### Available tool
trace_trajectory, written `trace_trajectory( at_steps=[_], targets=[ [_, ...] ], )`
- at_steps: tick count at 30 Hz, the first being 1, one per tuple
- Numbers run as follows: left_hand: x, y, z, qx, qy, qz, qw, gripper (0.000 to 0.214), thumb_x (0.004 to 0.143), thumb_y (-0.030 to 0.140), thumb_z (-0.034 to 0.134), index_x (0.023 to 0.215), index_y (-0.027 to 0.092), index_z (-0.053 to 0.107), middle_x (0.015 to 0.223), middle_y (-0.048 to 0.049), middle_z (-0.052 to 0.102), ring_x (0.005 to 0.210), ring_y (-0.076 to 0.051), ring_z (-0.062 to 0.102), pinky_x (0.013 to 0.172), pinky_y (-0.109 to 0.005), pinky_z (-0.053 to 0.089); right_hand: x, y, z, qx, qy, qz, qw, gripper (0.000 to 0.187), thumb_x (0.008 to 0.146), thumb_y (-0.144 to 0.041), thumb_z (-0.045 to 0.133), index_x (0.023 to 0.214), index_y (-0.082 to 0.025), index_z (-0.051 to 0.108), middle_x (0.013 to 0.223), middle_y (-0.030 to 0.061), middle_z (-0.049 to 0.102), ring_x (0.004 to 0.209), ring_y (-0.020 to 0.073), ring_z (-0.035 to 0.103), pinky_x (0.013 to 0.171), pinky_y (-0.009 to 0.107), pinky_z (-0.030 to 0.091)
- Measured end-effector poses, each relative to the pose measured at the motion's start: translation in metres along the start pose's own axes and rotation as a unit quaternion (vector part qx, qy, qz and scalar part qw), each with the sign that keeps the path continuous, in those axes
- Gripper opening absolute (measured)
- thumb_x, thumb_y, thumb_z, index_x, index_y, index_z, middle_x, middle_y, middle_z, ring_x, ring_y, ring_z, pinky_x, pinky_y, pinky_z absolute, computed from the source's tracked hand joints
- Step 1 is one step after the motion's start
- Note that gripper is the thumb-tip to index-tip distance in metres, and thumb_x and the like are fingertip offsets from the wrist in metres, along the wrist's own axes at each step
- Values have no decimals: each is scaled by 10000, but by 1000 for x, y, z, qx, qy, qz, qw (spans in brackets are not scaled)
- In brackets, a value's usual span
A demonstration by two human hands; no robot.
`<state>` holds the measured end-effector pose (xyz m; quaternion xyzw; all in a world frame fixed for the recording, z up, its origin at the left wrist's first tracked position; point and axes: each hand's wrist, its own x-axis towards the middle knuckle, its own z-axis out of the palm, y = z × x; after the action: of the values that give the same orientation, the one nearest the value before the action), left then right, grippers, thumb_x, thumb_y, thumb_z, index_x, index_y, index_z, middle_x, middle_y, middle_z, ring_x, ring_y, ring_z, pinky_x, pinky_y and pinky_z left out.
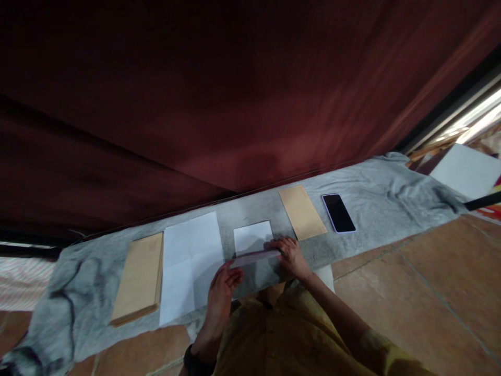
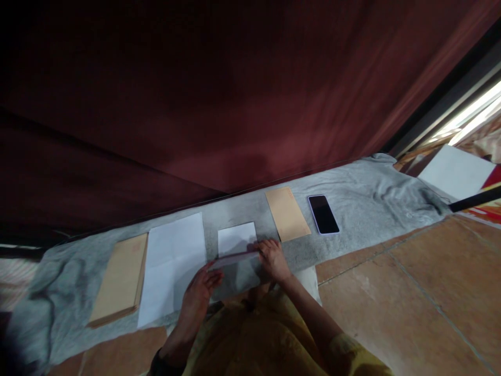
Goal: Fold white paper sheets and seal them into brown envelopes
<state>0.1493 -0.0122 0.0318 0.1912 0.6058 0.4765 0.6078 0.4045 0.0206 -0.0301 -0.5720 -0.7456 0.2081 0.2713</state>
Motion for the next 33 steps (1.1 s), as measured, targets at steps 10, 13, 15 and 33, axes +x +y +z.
trace_trajectory(
  at_steps=[10,13,15,33],
  targets=[
    [46,-4,10,397,72,196,894,378,785,429,590,1032,169,712,962,-83,709,825,-218,669,757,-359,550,10,-7,12,-64,45,64,995,220,1011,-285,545,1193,-200,637,1067,78,734,993,250,620,940,386,374],
    [54,-2,19,453,64,197,867,285,797,416,580,894,183,711,892,-75,701,813,-229,667,782,-369,542,12,-11,12,-74,40,88,993,309,1016,-282,529,1302,-179,586,1125,96,731,1028,258,619,957,391,365],
    [58,0,23,475,63,192,857,244,807,398,580,838,188,700,875,-77,703,818,-235,669,795,-370,531,15,-16,12,-85,34,107,990,333,1018,-280,516,1327,-172,573,1155,106,727,1040,261,619,959,393,360],
    [40,5,25,629,45,121,766,206,920,351,567,775,221,634,785,-39,721,763,-205,677,649,-283,387,20,-34,0,-135,-26,152,979,398,1019,-269,456,1390,-156,545,1187,131,724,1050,265,621,943,387,336]
  ],
)
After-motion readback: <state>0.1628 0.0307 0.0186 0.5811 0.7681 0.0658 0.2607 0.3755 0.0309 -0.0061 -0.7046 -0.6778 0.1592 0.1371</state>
